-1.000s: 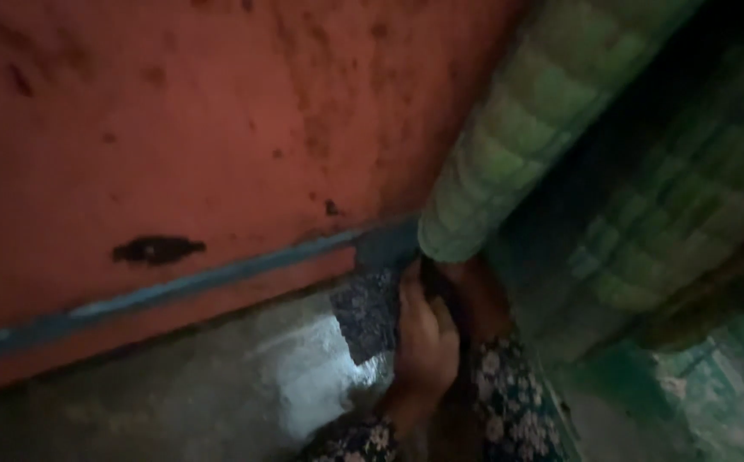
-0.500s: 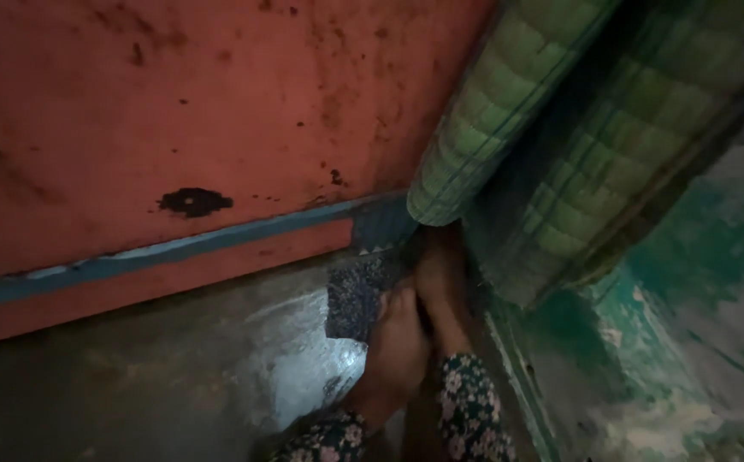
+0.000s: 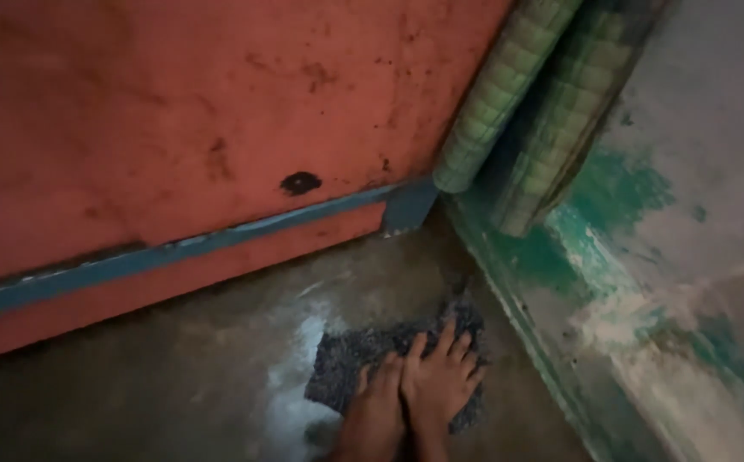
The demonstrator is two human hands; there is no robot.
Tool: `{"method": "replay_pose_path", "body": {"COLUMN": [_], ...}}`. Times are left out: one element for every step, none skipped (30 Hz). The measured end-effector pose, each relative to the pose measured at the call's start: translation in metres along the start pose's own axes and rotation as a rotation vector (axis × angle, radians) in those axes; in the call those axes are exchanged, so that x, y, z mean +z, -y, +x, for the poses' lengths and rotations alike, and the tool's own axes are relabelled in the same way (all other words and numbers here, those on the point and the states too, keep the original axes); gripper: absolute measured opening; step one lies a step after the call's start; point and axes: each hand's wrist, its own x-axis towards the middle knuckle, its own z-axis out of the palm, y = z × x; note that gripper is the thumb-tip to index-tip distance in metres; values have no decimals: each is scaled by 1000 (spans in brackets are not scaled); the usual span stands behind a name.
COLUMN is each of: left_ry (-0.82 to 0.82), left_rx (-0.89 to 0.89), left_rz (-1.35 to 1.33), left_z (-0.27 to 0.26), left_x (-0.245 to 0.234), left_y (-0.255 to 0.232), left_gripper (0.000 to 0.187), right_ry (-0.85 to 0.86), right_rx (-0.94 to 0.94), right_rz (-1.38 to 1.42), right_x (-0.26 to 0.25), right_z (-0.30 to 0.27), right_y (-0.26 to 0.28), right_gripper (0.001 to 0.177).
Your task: The recorder uses a wet cloth and a bucket of water to scrub the floor and the base of the walls in a transition area of a house.
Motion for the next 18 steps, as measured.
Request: {"method": "replay_pose_path", "body": {"left_ry": [5, 68, 133, 141, 144, 145, 152, 46, -63, -59, 127, 313, 318, 8, -295, -284, -85, 119], "left_rx": [7, 1, -11, -9, -140, -272, -273, -275, -274, -273, -415, -559, -555, -492, -429, -428, -623, -813], "left_rz": [4, 82, 159, 163, 153, 143, 143, 273, 398, 395, 469, 544, 547, 452, 345, 345, 494, 642], "left_z": [-16, -31, -50, -70, -90, -110, -135, -159, -181, -186, -191, -195, -202, -208, -216, -204, -195, -185], "left_x": [-2, -3, -5, -24, -42, -60, -59, -58, -54, -85, -120, -154, -143, -132, -119, -134, -145, -155], "left_y": [12, 24, 37, 38, 40, 42, 63, 85, 107, 81, 56, 30, 41, 53, 63, 45, 24, 4], "left_gripper": [57, 59, 62, 62, 64, 66, 66, 70, 73, 73, 72, 71, 71, 75, 79, 79, 78, 78], "right_ry": [-1, 26, 59, 64, 77, 90, 94, 134, 170, 171, 249, 326, 328, 331, 337, 343, 290, 237], "right_rx": [7, 11, 14, 20, -33, -87, -82, -160, -237, -233, -304, -375, -368, -432, -493, -483, -532, -579], "right_rz": [7, -7, -24, -20, -22, -24, -26, -16, -8, -11, 9, 30, 34, 60, 82, 82, 101, 121], "right_x": [-8, -17, -24, -26, -26, -26, -27, -27, -26, -28, -30, -32, -29, -25, -22, -17, -10, -3], "right_z": [-27, -53, -81, -108, -135, -161, -184, -205, -224, -231, -238, -244, -244, -242, -241, -236, -231, -226], "right_y": [3, 6, 8, 15, 20, 26, 32, 40, 47, 52, 59, 66, 68, 70, 70, 74, 73, 71], "right_gripper": [75, 78, 82, 82, 85, 88, 88, 89, 90, 90, 90, 90, 90, 89, 88, 88, 85, 82]}}
